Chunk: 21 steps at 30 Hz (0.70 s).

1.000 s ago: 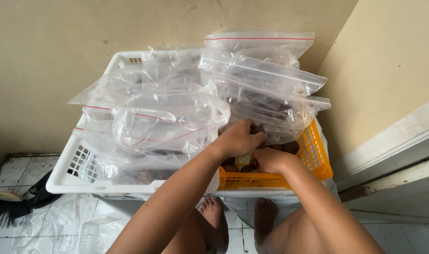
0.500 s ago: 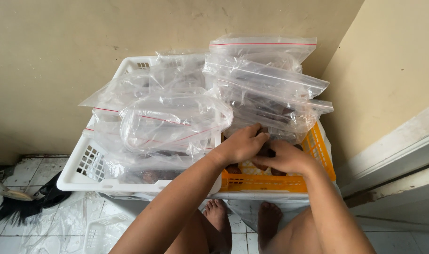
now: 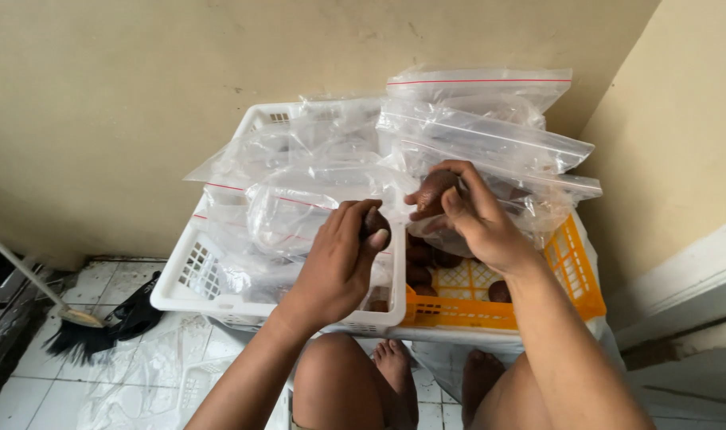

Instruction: Packing small brown fruits into plastic zip-lock bags and sealing them manually.

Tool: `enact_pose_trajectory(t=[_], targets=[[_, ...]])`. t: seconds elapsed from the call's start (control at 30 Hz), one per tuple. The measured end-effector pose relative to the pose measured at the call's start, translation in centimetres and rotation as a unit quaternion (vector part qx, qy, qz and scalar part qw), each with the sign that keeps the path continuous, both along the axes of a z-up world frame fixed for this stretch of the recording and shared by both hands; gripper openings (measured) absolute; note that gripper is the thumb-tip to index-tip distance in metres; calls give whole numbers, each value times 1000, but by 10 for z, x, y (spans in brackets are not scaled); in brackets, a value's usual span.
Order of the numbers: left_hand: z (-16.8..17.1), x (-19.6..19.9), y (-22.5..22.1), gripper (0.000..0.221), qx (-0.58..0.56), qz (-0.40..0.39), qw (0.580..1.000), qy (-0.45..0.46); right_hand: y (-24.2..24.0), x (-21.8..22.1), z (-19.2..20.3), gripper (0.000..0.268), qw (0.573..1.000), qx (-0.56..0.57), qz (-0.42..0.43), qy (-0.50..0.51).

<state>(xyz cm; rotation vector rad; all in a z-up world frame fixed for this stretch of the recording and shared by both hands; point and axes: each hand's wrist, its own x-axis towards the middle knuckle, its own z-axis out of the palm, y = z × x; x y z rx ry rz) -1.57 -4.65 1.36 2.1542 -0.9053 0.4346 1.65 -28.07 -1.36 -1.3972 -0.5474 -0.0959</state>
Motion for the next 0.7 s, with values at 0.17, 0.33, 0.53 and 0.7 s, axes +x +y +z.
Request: enact_pose_trajectory(t=[0.17,0.33,0.53,0.7], targets=[[-14,16,29,34,30,77,996,-34,65,40,8,41,990,-99,34,-99],[-33,34,45,35,40,121,991,27,78,48,14,41,954,-285,-45,-80],[-31,38,40,41,110,161,979,58,88,50,24,52,885,-440,-111,-105],[-28,41,38,45,115,179,973,92,90,27,50,61,837,-515,-127,-137]])
